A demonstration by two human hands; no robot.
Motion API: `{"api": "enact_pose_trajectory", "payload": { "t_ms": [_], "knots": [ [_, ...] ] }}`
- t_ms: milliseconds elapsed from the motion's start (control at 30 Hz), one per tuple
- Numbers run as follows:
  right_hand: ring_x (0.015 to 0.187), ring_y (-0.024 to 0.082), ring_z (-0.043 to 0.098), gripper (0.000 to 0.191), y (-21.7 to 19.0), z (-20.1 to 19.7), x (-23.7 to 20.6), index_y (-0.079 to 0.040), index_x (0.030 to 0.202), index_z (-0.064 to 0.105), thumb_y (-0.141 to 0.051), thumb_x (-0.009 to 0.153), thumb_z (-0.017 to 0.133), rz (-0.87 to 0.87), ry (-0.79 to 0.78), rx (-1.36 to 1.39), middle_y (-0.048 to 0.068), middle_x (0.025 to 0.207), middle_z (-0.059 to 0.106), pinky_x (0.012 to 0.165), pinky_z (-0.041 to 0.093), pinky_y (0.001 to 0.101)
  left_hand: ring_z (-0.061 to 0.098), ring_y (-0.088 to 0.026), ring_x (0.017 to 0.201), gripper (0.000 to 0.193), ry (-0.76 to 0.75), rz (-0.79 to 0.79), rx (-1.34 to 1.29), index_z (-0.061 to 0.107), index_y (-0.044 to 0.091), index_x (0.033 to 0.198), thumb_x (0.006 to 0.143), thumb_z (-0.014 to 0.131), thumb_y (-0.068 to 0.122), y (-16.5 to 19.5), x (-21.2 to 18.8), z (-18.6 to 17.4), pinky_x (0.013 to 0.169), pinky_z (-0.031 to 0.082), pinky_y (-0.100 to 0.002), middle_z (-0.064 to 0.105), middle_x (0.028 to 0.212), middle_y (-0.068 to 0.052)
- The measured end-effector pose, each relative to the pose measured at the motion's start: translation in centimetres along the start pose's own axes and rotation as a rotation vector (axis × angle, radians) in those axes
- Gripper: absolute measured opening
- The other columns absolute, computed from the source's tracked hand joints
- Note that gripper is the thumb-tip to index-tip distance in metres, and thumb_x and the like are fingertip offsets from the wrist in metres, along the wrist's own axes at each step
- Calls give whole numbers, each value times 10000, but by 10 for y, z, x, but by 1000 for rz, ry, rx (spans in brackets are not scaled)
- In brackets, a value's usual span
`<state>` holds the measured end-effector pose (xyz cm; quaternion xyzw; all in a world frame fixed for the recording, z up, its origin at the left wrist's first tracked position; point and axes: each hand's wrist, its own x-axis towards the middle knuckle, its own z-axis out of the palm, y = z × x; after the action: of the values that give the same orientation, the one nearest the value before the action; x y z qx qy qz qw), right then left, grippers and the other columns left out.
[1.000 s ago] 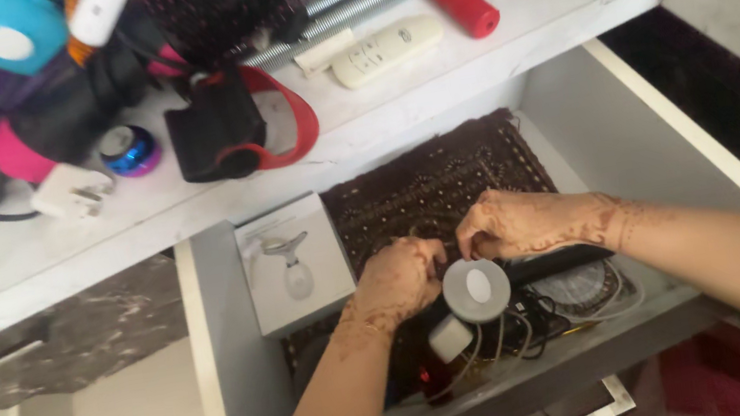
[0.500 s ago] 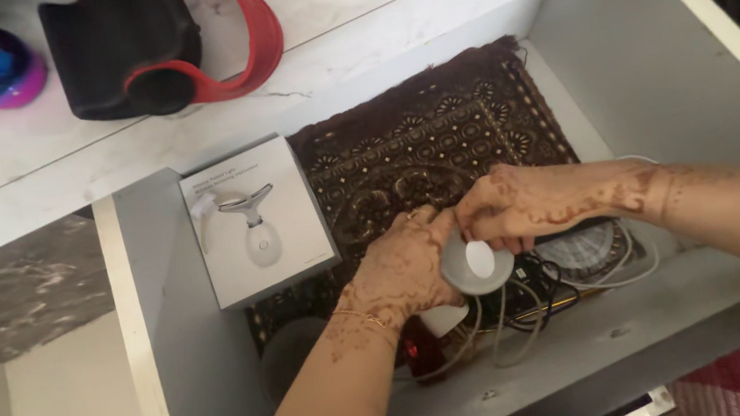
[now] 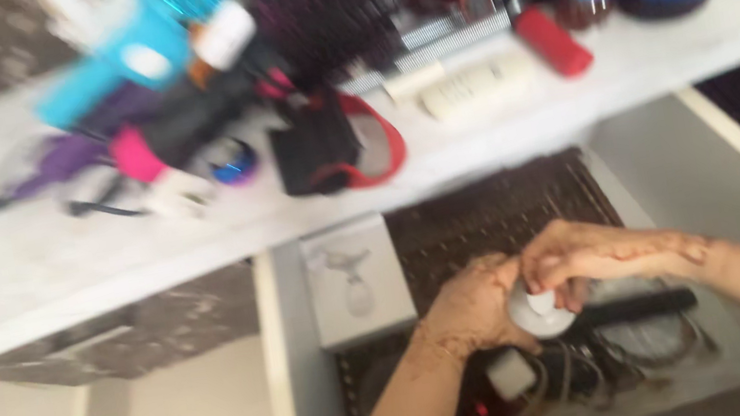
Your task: The person removes hair styling tools, brushes, chargers, small containers and boxes from a cluttered dresser drawer and places them on the vanity counter above. They unwind a curling iron cord, handle items one at a time, and sort through the drawer contents.
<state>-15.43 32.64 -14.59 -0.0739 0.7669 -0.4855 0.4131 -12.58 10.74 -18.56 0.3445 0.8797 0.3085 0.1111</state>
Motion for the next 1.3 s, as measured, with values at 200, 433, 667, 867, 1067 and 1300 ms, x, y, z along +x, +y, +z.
{"api": "enact_pose_trajectory", "payload": {
  "t_ms": [200,433,667,867,1067,1300],
  "knots": [
    [697,212,719,297,-46,-19,-22,5,973,743,-219,779,764,-150,141,143,106,825,729,655,620,327,639,-342,1239,931,230,118,-58,634,80,1326,522,922,450,32,-16,-68,1059,511,-427,685,1294,-166],
    [858,162,643,327,-133,0,-17,-21,1119,753,-208,851,752,-615,202,-35,66,898,738,758,502,278,697,-309,1172,843,420,14,-6,656,80,1297,588,861,487,59,-65,-158,1061,531,-390,726,1224,-134],
    [1107,169,621,638,-227,105,8,-143,1279,629,-227,689,858,-962,474,-323,31,1178,605,916,570,365,617,-369,1224,880,891,19,228,608,5,1349,595,909,345,23,-144,-228,1072,480,-422,673,1280,-202],
    [1222,274,623,536,-287,176,83,-48,1249,643,-134,767,860,-1306,487,-459,100,1340,608,1005,519,408,616,-386,1194,818,1175,-202,264,609,-4,1299,596,924,269,-16,-207,-263,1036,493,-435,687,1230,-210],
    [1102,296,708,410,-316,235,163,-21,1211,680,-69,809,745,-1241,433,-293,130,1251,693,931,579,379,633,-388,1161,821,1318,-407,90,529,30,1377,669,890,236,-61,-245,-273,987,517,-439,656,1234,-208],
    [1116,364,664,347,-328,262,214,-8,1148,714,-23,802,724,-1234,557,-354,158,1229,691,928,543,410,532,-395,1224,747,1354,-464,257,527,31,1377,720,852,174,-129,-247,-270,1044,452,-432,615,1333,-191]
  ]
}}
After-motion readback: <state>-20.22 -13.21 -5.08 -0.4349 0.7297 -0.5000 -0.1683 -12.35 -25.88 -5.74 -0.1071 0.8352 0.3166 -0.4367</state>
